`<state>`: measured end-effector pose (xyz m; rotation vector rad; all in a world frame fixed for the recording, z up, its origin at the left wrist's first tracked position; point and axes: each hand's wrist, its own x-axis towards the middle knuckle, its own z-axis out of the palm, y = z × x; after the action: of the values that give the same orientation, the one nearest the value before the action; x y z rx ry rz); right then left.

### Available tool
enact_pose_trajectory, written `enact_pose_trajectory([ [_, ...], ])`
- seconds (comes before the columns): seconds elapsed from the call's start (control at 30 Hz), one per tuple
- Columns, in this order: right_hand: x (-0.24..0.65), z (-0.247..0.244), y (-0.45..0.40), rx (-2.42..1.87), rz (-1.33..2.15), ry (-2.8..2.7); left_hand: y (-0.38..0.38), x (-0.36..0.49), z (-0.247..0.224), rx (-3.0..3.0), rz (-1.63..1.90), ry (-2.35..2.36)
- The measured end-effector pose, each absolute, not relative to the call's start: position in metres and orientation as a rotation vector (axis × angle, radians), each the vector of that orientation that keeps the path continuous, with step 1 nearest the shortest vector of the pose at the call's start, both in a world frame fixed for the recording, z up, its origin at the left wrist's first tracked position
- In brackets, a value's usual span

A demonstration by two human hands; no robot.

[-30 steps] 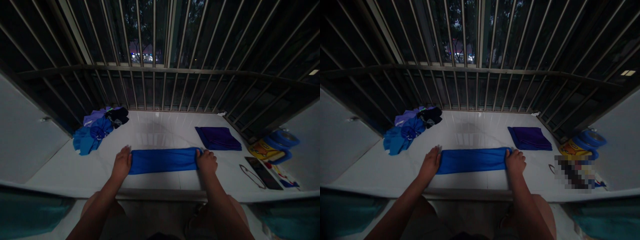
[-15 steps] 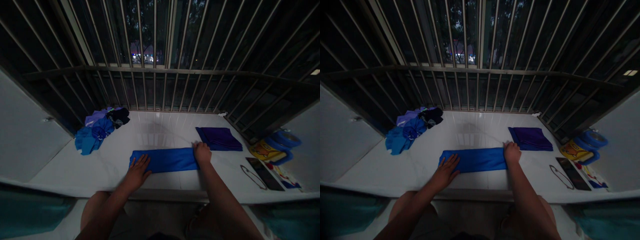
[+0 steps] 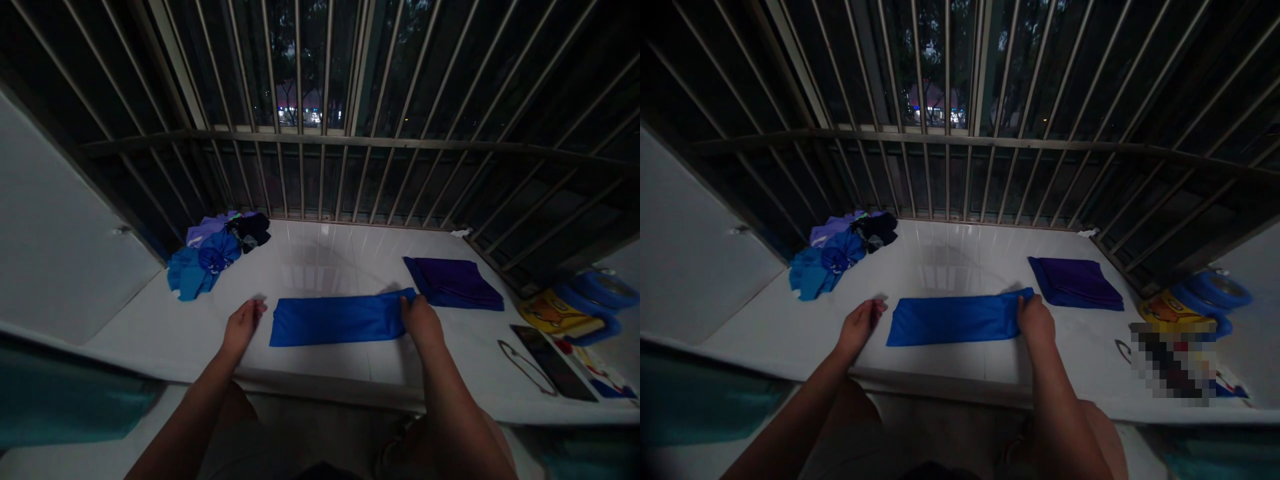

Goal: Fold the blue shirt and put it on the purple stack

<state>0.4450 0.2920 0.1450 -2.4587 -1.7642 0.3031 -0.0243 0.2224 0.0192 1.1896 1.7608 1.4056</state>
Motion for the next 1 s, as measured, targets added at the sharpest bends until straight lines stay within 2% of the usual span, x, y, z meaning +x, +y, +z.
enact_pose_trajectory([
  [0.2,0.301,0.165,0.279,-2.016,0.255,-2.071,0.221,-0.017,0.021,1.356,1.249,1.733],
  [0.33,0.183,0.136,0.241,-1.694,0.351,-2.405,0.222,-0.015,0.03,1.388,1.227,1.754],
  [0.47,0.125,0.096,0.203,-1.554,0.404,-2.491,0.22,-0.013,0.037,1.422,1.201,1.793],
  [0.7,0.148,0.045,0.178,-1.219,0.202,-2.621,0.219,-0.013,0.038,1.475,1.18,1.826],
  [0.9,0.227,0.012,0.143,-0.839,0.082,-2.645,0.217,-0.014,0.037,1.453,1.238,1.878],
  [1.0,0.274,0.006,0.135,-0.875,-0.035,-2.568,0.217,-0.016,0.033,1.483,1.21,1.874],
])
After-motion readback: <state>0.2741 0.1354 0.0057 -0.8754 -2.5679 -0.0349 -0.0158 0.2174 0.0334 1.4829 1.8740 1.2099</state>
